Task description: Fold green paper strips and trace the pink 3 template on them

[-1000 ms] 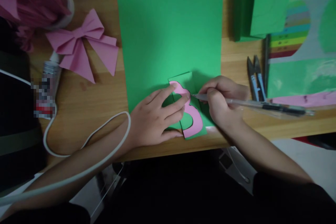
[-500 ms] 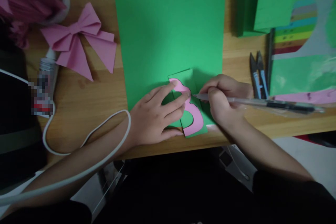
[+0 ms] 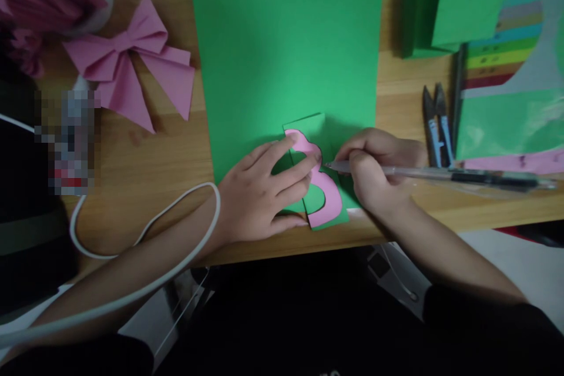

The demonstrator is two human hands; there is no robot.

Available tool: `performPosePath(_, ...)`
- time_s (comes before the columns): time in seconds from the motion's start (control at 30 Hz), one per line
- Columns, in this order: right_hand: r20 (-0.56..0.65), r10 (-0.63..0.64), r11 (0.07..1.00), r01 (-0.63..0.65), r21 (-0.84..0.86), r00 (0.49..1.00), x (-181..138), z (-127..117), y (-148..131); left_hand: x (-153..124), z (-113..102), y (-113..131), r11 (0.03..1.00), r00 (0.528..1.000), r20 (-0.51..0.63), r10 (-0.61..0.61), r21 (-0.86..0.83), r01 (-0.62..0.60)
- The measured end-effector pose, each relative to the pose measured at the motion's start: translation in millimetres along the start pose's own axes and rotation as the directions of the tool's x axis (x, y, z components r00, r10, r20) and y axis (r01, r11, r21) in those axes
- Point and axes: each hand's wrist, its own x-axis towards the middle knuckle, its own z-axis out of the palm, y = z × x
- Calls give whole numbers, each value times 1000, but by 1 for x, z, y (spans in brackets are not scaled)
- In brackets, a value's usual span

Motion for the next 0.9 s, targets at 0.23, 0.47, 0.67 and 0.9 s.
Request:
performPosePath(0.23, 8, -28, 999, 28, -33, 1000, 0, 1, 0, 0, 1, 0, 1000, 1000, -5, -4, 4, 4)
performPosePath(0.47, -18, 20, 1000, -20, -11, 1000, -2, 2, 0, 0, 0, 0, 1000, 1000, 11, -11, 0, 11)
performPosePath(0.67, -11, 19, 1000, -19, -12, 1000, -1, 2, -1, 1, 1, 0, 1000, 1000, -7, 2, 0, -2)
performPosePath(0.9, 47, -22, 999, 24, -37, 999, 0, 0, -4, 0, 0, 0, 1000, 1000, 11, 0, 6, 0)
